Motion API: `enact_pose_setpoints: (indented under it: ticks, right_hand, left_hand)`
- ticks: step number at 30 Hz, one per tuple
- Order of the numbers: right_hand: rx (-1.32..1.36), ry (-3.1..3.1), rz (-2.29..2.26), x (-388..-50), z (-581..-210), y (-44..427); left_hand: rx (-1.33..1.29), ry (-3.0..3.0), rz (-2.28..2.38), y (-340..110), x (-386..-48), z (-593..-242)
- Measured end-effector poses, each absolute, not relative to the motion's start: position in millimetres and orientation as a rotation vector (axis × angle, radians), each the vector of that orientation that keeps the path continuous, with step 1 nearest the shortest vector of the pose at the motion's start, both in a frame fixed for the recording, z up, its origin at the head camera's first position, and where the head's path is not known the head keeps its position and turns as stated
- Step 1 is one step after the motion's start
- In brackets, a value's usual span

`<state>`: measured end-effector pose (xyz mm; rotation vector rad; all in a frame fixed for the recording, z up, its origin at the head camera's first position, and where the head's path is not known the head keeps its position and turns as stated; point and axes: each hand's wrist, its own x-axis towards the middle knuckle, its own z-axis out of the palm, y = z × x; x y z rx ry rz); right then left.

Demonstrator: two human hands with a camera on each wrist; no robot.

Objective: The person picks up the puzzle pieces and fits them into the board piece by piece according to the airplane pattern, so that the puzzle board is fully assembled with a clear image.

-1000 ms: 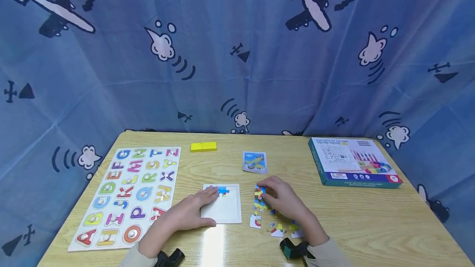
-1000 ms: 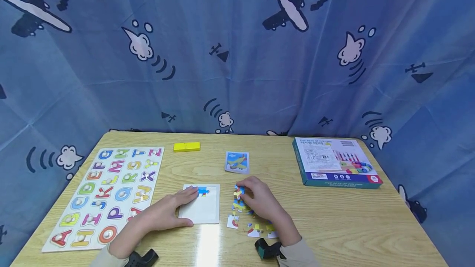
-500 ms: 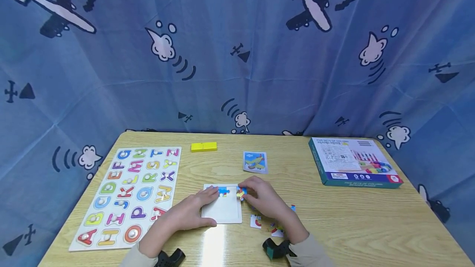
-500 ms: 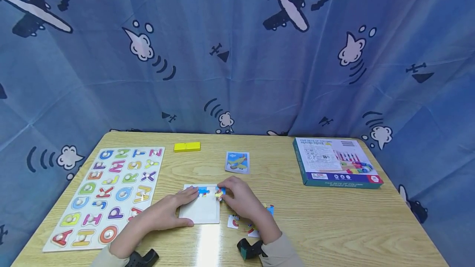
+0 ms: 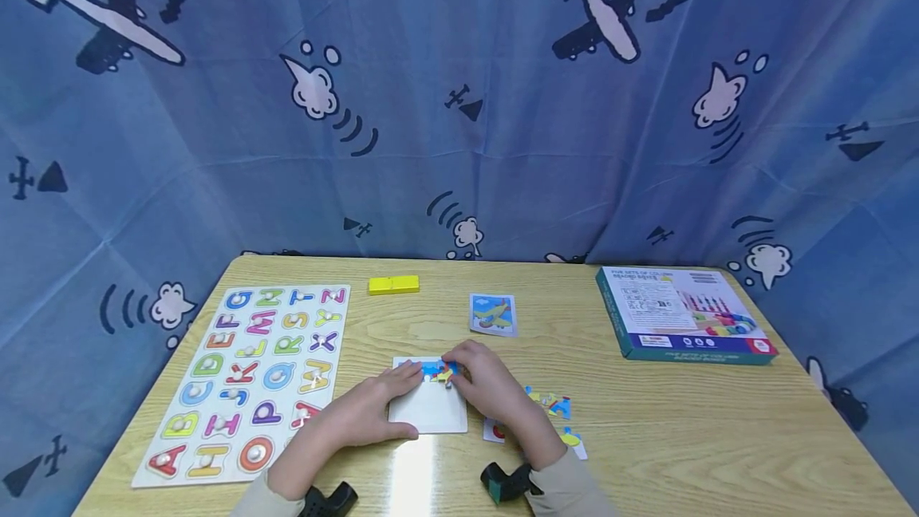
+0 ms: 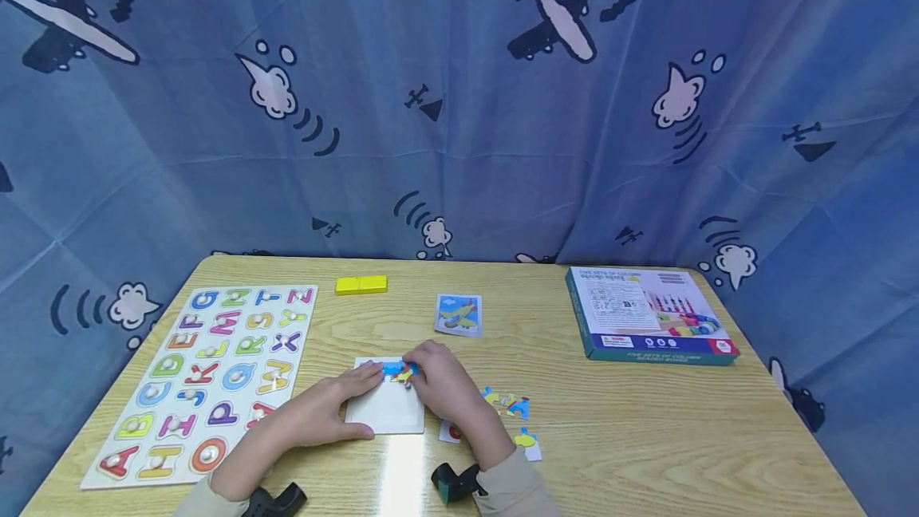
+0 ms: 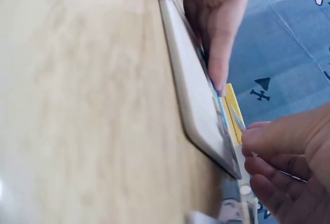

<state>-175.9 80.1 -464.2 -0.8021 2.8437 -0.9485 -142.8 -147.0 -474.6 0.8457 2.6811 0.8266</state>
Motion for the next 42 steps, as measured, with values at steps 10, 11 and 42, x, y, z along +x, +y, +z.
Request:
enact_pose_setpoints:
  ticks: [10, 11, 42]
  right_hand:
    - [-0.818, 2.929, -0.799, -175.1, -469.0, 76.2]
    - [-0.826, 2.937, -0.784, -175.3, -469.7, 76.1]
    - [-0.810, 2.945, -0.810, -175.5, -473.4, 76.5]
  left_hand:
    - [0.815, 2.672, 0.811, -146.2, -142.3, -473.4]
    - [0.812, 2.671, 0.812, -146.3, -142.3, -473.3]
    - [0.768, 2.676, 0.761, -159.8, -144.4, -469.1]
